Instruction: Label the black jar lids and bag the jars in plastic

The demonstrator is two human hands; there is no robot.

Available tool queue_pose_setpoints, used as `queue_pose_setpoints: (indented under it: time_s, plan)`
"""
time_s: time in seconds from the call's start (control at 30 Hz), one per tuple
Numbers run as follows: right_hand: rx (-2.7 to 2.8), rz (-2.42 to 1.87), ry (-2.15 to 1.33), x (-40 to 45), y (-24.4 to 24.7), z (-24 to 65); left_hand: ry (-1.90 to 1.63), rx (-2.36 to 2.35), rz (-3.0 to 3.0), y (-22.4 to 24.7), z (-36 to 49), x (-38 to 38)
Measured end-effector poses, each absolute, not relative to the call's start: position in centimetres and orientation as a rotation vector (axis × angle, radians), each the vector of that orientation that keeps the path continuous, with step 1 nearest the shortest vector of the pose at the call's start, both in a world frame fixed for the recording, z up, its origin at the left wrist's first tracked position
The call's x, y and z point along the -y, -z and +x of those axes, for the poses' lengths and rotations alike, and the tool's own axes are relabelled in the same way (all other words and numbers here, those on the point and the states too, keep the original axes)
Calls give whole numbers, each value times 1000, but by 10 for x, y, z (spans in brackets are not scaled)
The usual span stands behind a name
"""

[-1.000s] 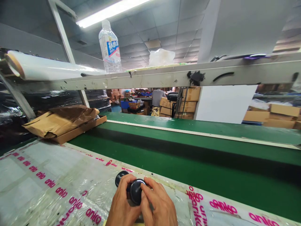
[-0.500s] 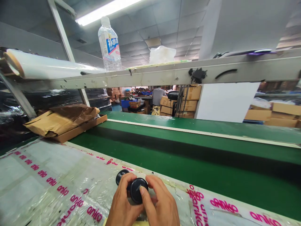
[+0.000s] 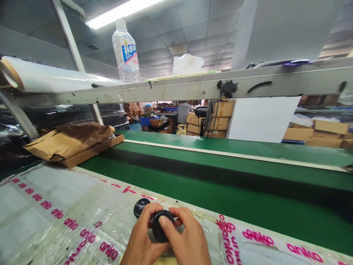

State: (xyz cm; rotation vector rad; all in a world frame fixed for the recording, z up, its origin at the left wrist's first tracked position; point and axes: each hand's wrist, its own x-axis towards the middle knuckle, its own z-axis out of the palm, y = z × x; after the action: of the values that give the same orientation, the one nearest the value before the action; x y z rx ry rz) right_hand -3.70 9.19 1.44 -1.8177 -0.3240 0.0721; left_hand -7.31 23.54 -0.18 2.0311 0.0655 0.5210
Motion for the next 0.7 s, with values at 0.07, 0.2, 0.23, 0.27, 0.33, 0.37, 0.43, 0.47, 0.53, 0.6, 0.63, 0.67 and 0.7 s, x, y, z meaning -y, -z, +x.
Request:
queue_pose_setpoints:
  time_s: [0.07, 0.2, 0.23, 0.27, 0.33, 0.37, 0.43, 0.47, 0.53, 0.6, 0.63, 0.67, 0.7]
  plan:
    - [285, -1861, -30, -95, -14, -38, -532, -59, 2016, 2, -73, -235]
    - [267, -1754, -48, -98, -16, -39, -601, -41, 1976, 1, -74, -235]
    - [279, -1731, -68, -98, -17, -39, -614, -34, 1971, 1, -73, -235]
    - [291, -1730, -72, -97, -18, -39, -621, -27, 1974, 1, -73, -235]
    - [305, -1791, -21, -97, -21, -39, -623, -8, 1996, 2, -73, -235]
    - [303, -1819, 17, -96, -23, -39, -624, -1, 2010, 2, -74, -235]
    - [283, -1801, 47, -94, -27, -39, -624, -3, 2030, 0, -74, -237]
    - [265, -1760, 31, -92, -29, -38, -623, -15, 2039, -2, -75, -240]
    - [221, -1684, -21, -87, -33, -34, -641, -57, 2060, -10, -77, -250]
    - [183, -1678, -36, -81, -37, -29, -696, -121, 2084, -23, -81, -267]
    - [171, -1690, -27, -78, -38, -27, -731, -160, 2088, -30, -83, -278]
    - [168, -1707, -16, -77, -40, -26, -761, -199, 2089, -37, -86, -291]
    - [169, -1728, -6, -76, -41, -25, -780, -235, 2093, -44, -90, -305]
